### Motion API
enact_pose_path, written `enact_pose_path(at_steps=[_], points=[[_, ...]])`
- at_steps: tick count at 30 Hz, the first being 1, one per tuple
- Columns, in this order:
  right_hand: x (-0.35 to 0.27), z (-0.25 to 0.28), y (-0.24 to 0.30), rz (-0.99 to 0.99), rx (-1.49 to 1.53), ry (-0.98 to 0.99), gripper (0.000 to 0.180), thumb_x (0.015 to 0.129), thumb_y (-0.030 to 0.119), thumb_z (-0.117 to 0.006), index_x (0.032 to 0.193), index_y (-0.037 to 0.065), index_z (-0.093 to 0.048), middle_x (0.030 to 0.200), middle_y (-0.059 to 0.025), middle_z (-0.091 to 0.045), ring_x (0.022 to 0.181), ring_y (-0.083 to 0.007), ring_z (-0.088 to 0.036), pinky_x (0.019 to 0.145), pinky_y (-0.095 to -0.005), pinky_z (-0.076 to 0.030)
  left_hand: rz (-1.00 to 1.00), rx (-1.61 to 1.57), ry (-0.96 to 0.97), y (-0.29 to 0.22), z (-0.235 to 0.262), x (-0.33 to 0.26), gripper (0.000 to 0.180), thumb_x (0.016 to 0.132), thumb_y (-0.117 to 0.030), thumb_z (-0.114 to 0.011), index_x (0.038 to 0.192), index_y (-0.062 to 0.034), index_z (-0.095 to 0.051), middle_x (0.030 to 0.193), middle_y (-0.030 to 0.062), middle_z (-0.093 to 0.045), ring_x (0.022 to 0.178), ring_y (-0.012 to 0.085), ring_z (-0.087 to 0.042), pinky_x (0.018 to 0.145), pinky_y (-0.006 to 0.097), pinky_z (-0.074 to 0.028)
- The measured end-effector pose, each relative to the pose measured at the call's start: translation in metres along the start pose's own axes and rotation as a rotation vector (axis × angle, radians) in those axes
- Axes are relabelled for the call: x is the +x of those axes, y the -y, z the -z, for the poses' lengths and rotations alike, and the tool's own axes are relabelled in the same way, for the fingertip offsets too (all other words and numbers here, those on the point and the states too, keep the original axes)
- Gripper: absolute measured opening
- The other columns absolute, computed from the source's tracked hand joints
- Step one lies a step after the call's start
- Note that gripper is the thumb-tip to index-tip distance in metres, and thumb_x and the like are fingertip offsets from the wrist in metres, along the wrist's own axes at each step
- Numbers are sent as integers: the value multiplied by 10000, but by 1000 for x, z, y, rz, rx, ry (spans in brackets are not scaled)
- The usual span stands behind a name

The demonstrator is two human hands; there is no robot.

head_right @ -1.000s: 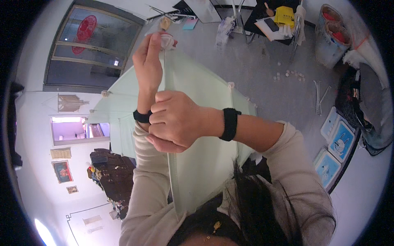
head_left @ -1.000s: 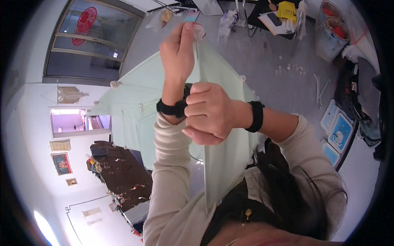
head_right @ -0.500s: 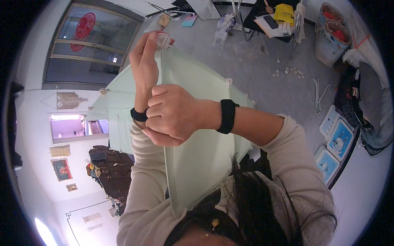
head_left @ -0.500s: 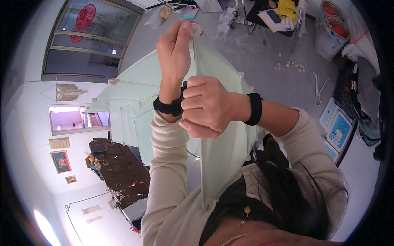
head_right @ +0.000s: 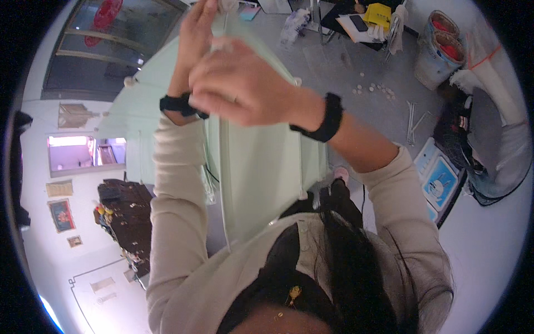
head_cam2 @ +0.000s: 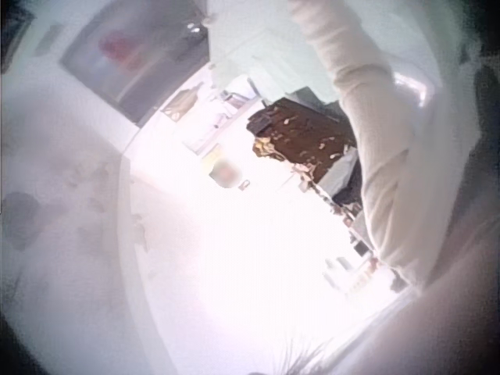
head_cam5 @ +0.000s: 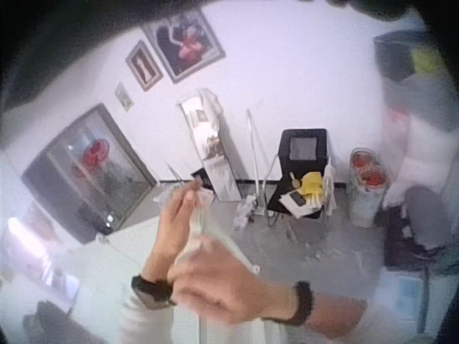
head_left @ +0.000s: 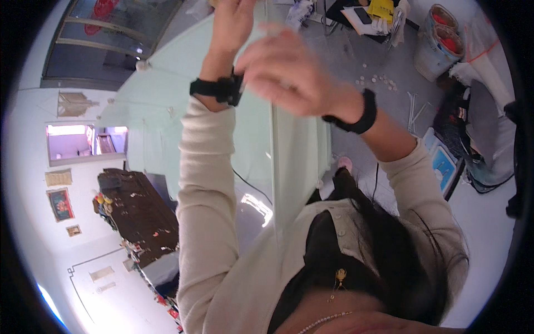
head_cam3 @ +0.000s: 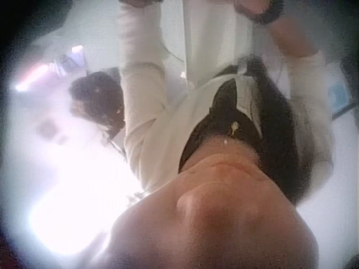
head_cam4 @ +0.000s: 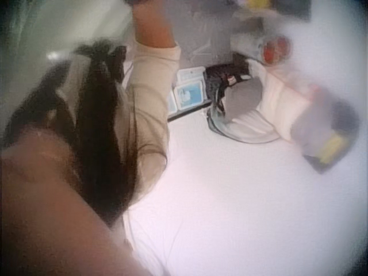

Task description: The person assembles a light green plastic storage unit by inserting white connectors into the corners of the panels. They repeatedly pick up panels, align the holes, and press the connectors into place to form a box-like structure.

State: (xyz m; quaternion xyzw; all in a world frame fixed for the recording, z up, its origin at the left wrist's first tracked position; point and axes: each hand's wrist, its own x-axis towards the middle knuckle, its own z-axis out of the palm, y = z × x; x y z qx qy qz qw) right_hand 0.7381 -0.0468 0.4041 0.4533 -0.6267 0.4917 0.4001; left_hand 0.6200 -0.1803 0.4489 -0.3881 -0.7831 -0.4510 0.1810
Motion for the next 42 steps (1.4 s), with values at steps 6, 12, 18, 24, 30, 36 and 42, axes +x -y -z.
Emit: enact_pose_path(at_steps=[6,12,18,24,30,36,42], points=[[-31,58,50,-472,109,19,342,972,69,-527,1304,1,-568,1007,-114,-685,777,-183,-646,669,-341,-501,259,-160,-64,-35,43,-84,402,1015,-193,-543,1359,14,-530,1349,122,-573,1295,192,-487,1069,340,-386],[-56,31,145,-490,-188,-93,196,1001,95,-538,1088,-4,-683,1105,-61,-701,1010,-112,-623,866,-233,-470,-78,-319,88,-130,60,-211,429,873,-258,-694,1218,-6,-657,1310,163,-618,1257,291,-548,1068,416,-394],[-53,-20,196,-522,-153,-239,275,1021,140,-475,1175,-16,-643,1167,-90,-675,1072,-149,-606,948,-257,-436,-286,-175,112,-172,30,-241,711,694,-330,-825,1328,-113,-588,1421,116,-529,1359,329,-442,1117,506,-319],[-42,-51,204,-487,-164,-307,423,1031,243,-426,1275,-70,-574,1401,-183,-523,1338,-258,-437,1133,-382,-294,-472,-286,46,-153,16,-227,593,696,-169,-779,1233,-19,-575,1293,175,-550,1233,376,-518,1029,435,-438],[-41,-38,194,-410,-319,53,491,1024,352,-382,1190,-50,-610,1297,-190,-578,1289,-328,-473,1124,-448,-305,-463,-368,65,-146,16,-231,604,654,-157,-799,1207,-41,-587,1232,163,-564,1174,400,-531,1028,465,-440],[-53,-50,186,-385,-365,20,509,1015,396,-374,1127,-33,-625,1199,-173,-612,1203,-318,-517,1082,-468,-338,-430,-282,88,-137,26,-241,517,714,-188,-769,1183,-45,-602,1180,160,-592,1134,377,-562,985,450,-462],[-48,-50,191,-379,-292,17,417,1013,261,-388,1213,-26,-614,1300,-155,-609,1238,-255,-537,1074,-368,-370,-445,-236,4,-143,25,-242,599,616,-269,-819,1159,-147,-597,1130,54,-627,1145,286,-566,1034,443,-418]])
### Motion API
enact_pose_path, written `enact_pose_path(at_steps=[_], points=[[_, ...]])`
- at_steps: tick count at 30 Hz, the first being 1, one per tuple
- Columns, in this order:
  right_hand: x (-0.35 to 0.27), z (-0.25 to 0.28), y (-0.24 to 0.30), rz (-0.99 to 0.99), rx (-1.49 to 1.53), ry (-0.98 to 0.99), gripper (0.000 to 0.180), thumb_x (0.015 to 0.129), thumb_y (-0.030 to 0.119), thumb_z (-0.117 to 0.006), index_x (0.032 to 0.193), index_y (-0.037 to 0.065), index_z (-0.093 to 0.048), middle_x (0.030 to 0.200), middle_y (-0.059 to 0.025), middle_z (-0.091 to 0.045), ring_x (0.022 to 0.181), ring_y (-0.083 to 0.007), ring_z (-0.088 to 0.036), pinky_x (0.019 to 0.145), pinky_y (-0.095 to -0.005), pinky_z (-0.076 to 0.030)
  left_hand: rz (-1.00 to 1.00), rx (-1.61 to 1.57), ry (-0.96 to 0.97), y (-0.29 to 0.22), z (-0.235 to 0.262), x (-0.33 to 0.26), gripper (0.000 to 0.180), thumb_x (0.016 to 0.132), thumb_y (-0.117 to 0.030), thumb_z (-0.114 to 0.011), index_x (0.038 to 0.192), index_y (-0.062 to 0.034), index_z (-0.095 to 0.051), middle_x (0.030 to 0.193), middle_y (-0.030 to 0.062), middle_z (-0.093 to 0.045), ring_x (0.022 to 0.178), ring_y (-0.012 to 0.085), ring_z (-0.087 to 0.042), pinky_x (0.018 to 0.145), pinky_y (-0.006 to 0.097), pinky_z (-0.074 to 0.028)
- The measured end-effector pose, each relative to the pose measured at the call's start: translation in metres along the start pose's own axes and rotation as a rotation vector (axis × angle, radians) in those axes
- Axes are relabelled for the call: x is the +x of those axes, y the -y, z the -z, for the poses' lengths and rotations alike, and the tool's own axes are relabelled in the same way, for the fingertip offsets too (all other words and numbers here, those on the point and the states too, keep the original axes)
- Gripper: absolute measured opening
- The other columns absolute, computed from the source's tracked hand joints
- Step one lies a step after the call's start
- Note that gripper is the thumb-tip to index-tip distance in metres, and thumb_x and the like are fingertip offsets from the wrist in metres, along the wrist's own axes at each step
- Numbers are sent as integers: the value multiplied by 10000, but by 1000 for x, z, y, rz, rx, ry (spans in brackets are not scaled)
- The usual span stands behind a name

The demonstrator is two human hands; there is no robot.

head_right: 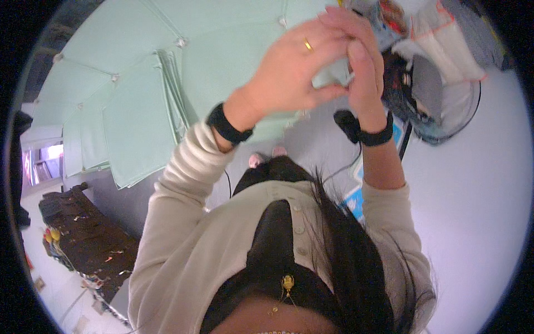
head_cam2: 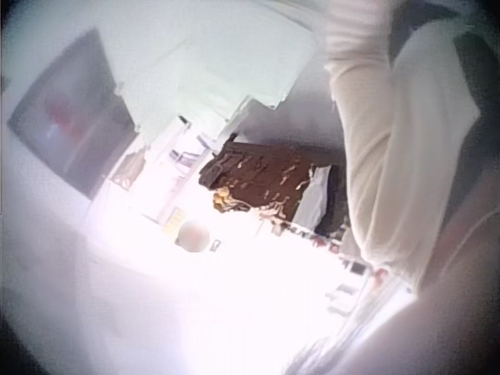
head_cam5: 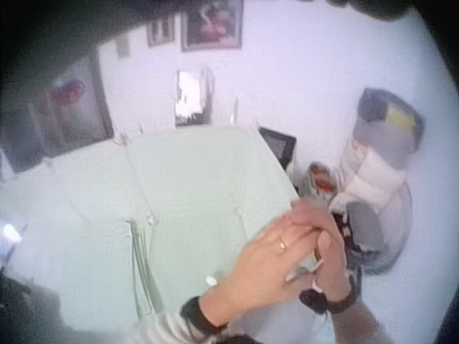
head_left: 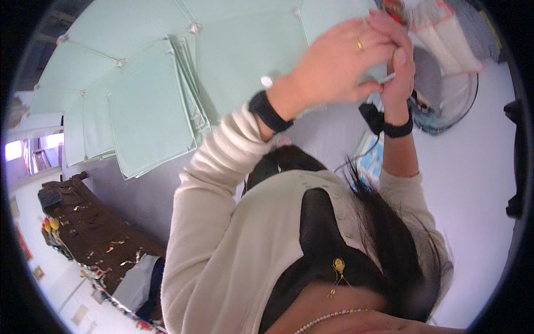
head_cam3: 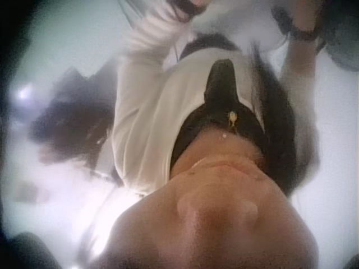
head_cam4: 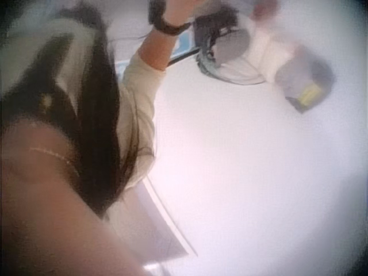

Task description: The person assembles a light green plastic storage unit by inserting white connectors into the corners of the panels. They repeatedly pick up panels, align the holes, and press the connectors into place to form a box-like structure.

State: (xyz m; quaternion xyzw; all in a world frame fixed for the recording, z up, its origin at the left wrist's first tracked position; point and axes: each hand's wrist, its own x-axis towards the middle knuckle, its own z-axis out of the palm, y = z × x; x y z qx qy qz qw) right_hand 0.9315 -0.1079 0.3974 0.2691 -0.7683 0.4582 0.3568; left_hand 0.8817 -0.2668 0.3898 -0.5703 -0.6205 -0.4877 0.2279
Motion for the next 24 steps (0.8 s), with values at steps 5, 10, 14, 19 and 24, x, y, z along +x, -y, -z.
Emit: enact_pose_path(at_steps=[5,10,14,19,24], points=[[8,16,12,-160,-15,31,409,984,230,-419,1223,-54,-591,1336,-190,-578,1300,-316,-493,1117,-431,-335,102,95,91,-24,5,9,661,664,-264,-823,1249,-113,-554,1275,75,-589,1264,290,-508,1113,485,-360],[-9,21,46,-48,-350,-222,327,955,134,-466,1185,-59,-596,1246,-184,-628,1192,-331,-570,1096,-474,-374,317,165,153,-52,45,-56,850,749,-228,-780,1490,-121,-377,1536,120,-386,1390,330,-400,1131,540,-320],[-31,-17,75,-104,-268,-52,276,946,147,-467,1006,-62,-637,1013,-176,-692,1015,-329,-656,1142,-577,-261,845,407,-194,-68,117,-198,567,773,-51,-761,1309,-49,-576,1303,163,-595,1216,328,-568,1022,420,-449],[-47,-94,82,52,-640,-343,280,928,134,-481,973,-85,-648,980,-204,-699,1006,-377,-654,1176,-599,-147,1668,474,-1247,-127,199,-380,428,912,-215,-699,1266,-47,-528,1243,104,-562,1173,240,-536,992,362,-437],[-90,-216,83,-515,-164,82,263,909,63,-591,1155,-26,-613,1198,-196,-621,1137,-331,-582,1024,-408,-429,1625,-488,-1671,-120,257,-447,454,944,-350,-645,1293,-86,-524,1317,114,-512,1272,261,-464,1059,477,-403]])
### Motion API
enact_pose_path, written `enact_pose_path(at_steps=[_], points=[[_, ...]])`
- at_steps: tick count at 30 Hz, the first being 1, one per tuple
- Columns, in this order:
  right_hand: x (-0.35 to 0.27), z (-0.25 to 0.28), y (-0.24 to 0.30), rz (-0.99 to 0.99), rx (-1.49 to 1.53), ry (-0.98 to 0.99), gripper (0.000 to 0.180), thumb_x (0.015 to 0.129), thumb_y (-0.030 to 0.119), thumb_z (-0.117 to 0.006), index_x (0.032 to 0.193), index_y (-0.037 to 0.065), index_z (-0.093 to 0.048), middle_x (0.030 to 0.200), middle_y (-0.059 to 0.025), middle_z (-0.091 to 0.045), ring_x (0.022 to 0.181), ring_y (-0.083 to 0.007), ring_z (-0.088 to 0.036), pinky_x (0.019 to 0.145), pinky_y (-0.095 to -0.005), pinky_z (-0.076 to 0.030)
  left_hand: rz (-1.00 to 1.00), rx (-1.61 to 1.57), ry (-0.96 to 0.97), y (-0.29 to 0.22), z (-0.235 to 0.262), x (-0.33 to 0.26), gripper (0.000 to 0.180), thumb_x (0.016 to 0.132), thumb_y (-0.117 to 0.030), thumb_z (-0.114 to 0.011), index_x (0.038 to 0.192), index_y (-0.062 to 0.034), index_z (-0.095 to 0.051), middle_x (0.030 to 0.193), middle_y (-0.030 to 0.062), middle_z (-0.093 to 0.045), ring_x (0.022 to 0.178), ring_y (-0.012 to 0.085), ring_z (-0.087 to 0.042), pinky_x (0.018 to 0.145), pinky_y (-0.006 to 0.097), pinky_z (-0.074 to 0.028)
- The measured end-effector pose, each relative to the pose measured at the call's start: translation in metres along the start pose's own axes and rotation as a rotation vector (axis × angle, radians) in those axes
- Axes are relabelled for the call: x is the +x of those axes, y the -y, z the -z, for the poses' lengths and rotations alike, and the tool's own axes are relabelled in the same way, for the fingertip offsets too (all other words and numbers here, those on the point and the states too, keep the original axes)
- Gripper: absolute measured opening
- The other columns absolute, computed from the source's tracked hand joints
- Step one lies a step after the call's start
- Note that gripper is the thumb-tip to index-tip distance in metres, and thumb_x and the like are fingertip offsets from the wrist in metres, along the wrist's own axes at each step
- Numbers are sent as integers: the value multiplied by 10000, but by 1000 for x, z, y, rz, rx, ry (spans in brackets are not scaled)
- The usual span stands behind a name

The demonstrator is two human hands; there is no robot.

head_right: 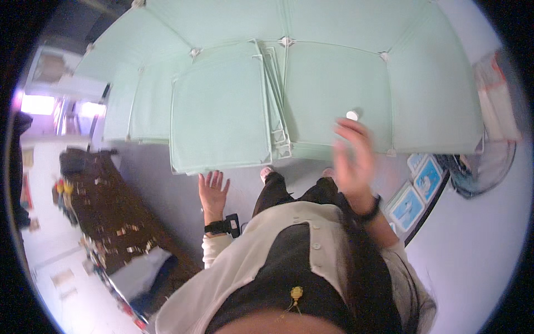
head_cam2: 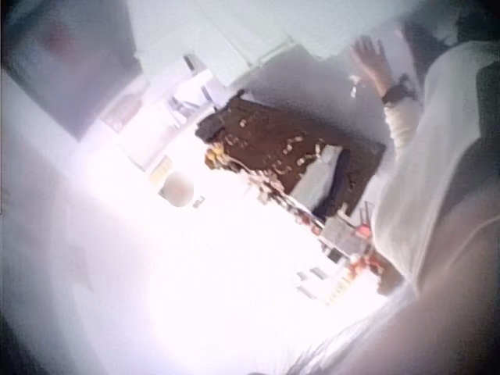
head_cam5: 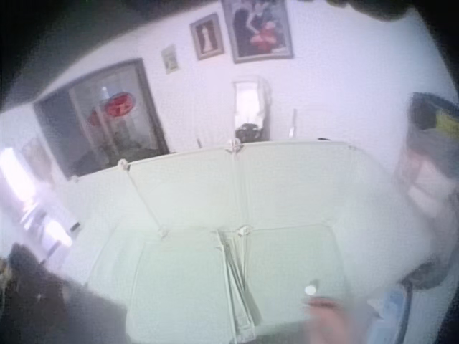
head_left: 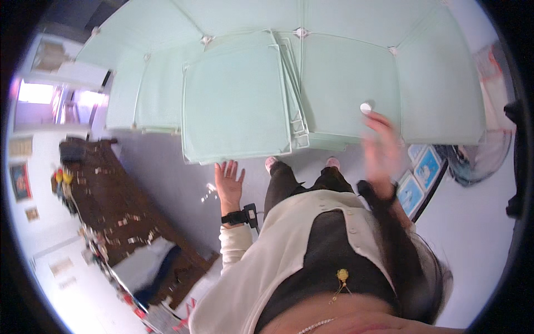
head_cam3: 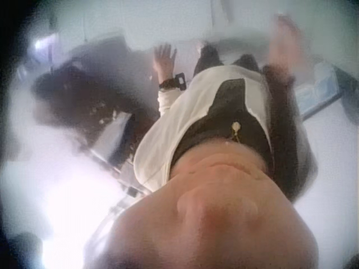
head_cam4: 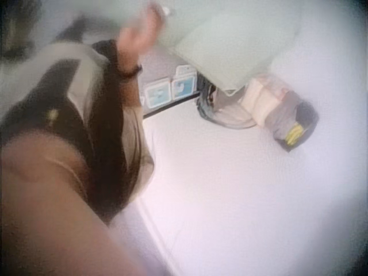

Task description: The person assembles a light green plastic storage unit by inserting white connectors into the corners of the panels. They repeatedly pick up panels, align the holes, and press the connectors into place to form a box-like structure.

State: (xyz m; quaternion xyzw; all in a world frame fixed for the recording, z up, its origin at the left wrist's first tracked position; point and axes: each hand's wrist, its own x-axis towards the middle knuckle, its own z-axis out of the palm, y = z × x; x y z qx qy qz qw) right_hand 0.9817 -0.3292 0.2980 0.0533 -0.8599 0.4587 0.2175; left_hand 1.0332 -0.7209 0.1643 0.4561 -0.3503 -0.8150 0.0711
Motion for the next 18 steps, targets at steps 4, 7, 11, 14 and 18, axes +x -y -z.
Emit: enact_pose_path(at_steps=[4,7,11,14,18], points=[[7,-165,-39,-593,111,157,565,905,334,-659,1278,-65,-516,1258,-270,-557,1216,-379,-528,1019,-410,-428,175,-37,365,-26,-20,41,431,945,-324,-648,1288,-88,-538,1328,103,-538,1245,264,-498,1084,478,-404],[4,-211,-51,-604,-21,180,617,879,356,-678,1287,-72,-505,1242,-286,-554,1175,-411,-540,988,-449,-447,154,-3,367,-41,-21,55,400,940,-257,-658,1275,-67,-550,1282,89,-583,1200,247,-543,1059,439,-433],[-8,-249,-21,-448,-95,176,580,845,299,-698,1254,-75,-527,1215,-288,-555,1097,-423,-564,956,-470,-457,82,14,351,-81,3,79,378,948,-206,-645,1267,-25,-554,1237,97,-617,1168,236,-575,1017,412,-471],[-8,-298,12,-392,129,272,448,835,211,-683,1183,-54,-587,1094,-250,-621,981,-395,-618,893,-449,-493,21,32,298,-139,26,116,373,971,-230,-611,1265,-8,-551,1245,99,-611,1174,240,-571,1023,404,-469],[-6,-340,42,-385,642,386,284,850,153,-657,1079,-14,-658,962,-204,-667,902,-359,-657,822,-442,-521,-157,88,155,-184,39,153,366,1002,-279,-568,1227,10,-560,1243,117,-612,1172,253,-572,1028,396,-469]])
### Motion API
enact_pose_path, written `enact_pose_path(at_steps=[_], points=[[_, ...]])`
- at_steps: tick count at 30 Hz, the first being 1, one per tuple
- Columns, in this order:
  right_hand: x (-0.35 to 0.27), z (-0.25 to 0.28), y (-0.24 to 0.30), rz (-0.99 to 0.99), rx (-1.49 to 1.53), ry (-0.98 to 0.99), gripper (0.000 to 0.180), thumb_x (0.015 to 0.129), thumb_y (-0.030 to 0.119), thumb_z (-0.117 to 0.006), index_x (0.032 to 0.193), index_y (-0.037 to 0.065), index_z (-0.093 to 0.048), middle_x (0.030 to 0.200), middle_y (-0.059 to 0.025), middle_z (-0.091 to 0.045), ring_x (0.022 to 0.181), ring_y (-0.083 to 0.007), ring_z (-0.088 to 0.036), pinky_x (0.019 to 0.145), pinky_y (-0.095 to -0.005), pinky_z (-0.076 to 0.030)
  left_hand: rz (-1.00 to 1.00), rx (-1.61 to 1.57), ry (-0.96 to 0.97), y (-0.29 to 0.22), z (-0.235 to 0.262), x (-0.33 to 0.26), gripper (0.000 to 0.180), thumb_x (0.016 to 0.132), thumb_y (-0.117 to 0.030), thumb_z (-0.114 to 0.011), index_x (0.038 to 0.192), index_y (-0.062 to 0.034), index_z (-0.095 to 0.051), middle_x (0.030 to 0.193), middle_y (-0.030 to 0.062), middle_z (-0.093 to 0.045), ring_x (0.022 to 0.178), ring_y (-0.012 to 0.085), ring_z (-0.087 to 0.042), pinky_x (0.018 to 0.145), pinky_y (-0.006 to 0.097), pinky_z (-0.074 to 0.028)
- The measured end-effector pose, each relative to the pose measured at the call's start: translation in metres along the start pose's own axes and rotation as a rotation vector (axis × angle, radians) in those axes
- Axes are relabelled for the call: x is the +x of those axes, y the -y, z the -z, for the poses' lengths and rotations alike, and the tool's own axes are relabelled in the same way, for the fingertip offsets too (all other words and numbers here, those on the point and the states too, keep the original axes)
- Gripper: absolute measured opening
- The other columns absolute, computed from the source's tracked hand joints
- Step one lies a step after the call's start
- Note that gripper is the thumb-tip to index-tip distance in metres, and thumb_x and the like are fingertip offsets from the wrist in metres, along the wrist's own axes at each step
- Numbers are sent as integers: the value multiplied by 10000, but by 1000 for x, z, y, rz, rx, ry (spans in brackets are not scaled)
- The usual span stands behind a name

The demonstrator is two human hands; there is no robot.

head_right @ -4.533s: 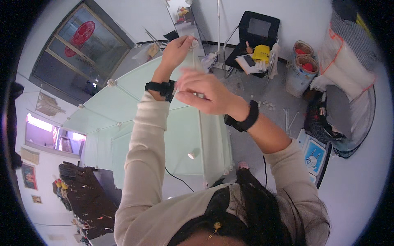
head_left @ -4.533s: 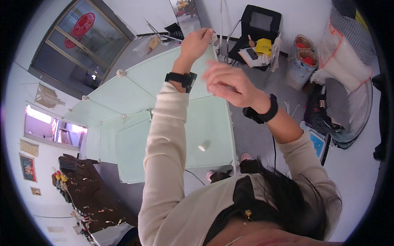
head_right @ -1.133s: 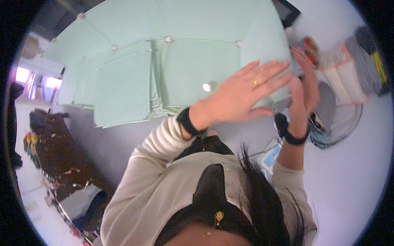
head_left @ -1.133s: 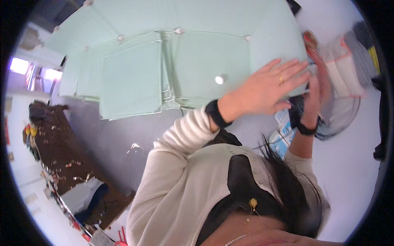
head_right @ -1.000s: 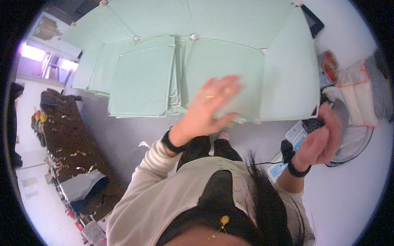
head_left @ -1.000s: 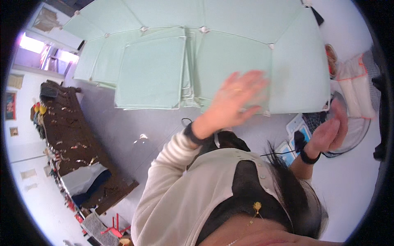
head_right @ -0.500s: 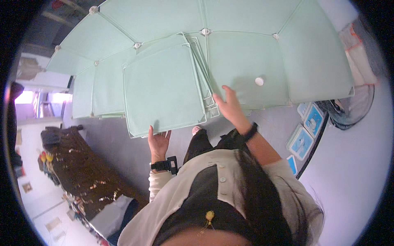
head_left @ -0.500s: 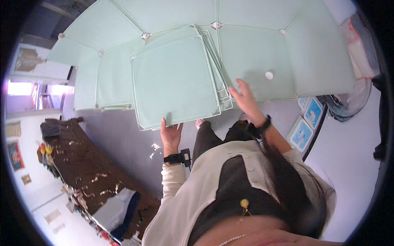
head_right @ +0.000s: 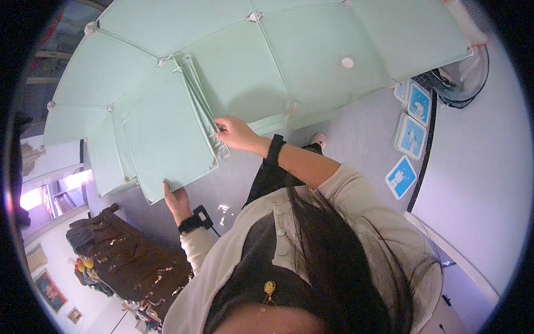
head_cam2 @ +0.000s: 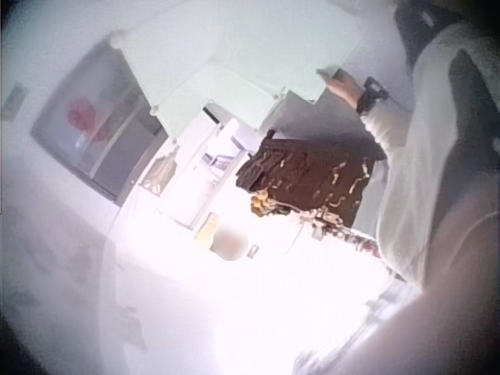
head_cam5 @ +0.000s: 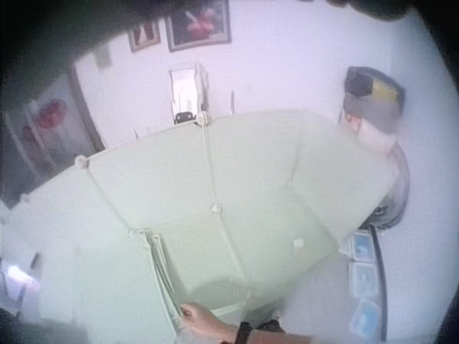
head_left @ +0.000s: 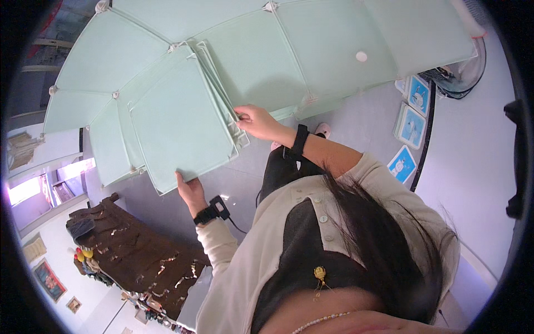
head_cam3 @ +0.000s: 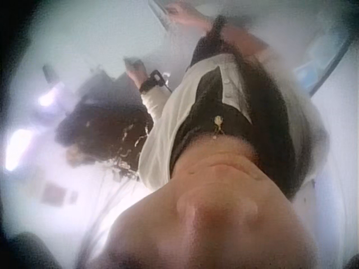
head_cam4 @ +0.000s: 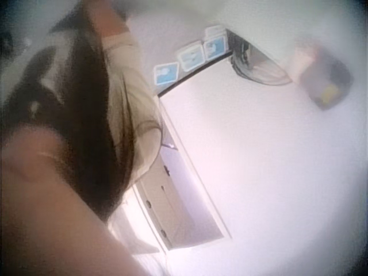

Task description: The person assembles a light green plastic storage unit by inserting white connectors into the corners of the panels. They repeatedly pick up panels, align the holes, and press the connectors into place to form a box-like structure.

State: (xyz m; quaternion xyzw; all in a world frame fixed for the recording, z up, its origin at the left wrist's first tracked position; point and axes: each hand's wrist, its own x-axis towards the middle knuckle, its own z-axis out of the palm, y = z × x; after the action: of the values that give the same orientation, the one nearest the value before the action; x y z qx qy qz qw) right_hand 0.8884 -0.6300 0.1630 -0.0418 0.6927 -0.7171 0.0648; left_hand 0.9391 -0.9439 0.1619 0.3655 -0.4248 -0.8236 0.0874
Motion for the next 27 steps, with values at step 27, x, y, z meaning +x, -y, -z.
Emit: enact_pose_path(at_steps=[27], points=[[-67,59,113,358,-405,-67,389,913,-12,-553,1302,5,-545,1263,-132,-602,1200,-255,-576,991,-353,-470,-672,349,526,-80,-104,-175,158,935,-43,-599,1021,66,-673,909,139,-703,715,209,-697,567,320,-607]])
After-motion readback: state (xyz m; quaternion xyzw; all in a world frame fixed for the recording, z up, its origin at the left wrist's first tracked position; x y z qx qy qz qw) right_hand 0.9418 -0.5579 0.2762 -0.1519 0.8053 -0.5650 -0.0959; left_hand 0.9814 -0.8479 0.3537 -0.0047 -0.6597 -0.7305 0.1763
